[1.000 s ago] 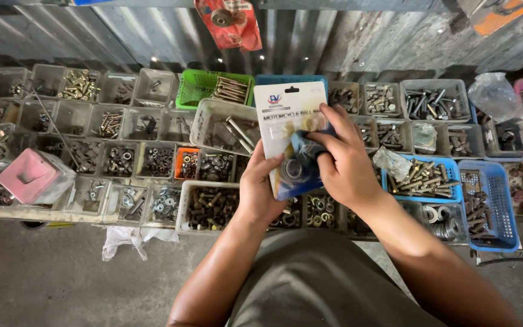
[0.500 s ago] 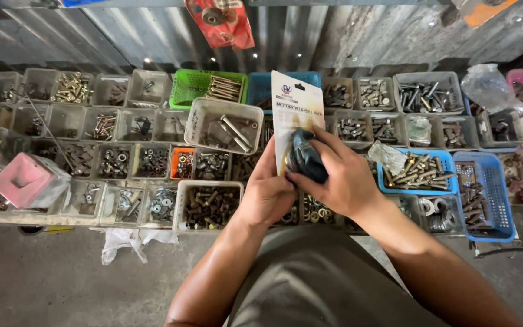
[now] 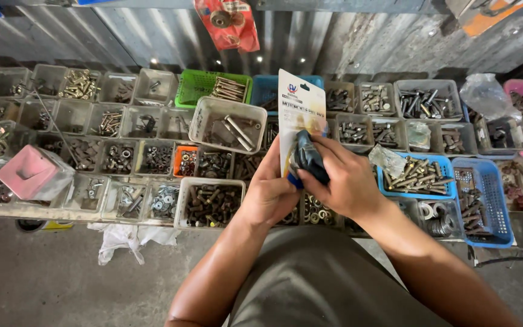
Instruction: The person wipes the surface of several packaged items, including a red box and a blister pack, using a dark cloth. The person then hangs the cleaned items on a wire rack.
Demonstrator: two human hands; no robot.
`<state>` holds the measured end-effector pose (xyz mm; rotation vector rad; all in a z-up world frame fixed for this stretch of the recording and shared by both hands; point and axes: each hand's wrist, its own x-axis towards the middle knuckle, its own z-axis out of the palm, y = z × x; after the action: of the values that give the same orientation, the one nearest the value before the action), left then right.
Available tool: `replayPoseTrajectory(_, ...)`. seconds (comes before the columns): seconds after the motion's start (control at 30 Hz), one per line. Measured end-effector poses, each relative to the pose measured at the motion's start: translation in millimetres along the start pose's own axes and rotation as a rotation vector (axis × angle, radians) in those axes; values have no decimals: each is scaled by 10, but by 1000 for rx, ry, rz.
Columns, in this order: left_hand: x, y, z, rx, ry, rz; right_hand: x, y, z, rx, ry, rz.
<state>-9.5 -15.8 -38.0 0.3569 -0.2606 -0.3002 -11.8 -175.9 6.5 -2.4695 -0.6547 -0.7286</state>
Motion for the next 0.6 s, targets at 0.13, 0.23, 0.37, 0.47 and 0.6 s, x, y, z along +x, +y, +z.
replayPoseTrajectory(0.13,25,40,45,-31,-9,-7,104,-90,-140,117,-25,67)
replayPoseTrajectory(0.23,28,4,33,-62,49,8,182,-172,-203,133,9,55)
replayPoseTrajectory(0.37,21,-20,45,-34,96,11,192,-328,-188,150,-44,81)
replayPoseTrajectory(0.47,47,162,197,-89,76,-70,129,-413,-149,172,-119,68)
replayPoseTrajectory(0.6,94,99,255,-91,191,-51,137,-362,-121,281,-157,77)
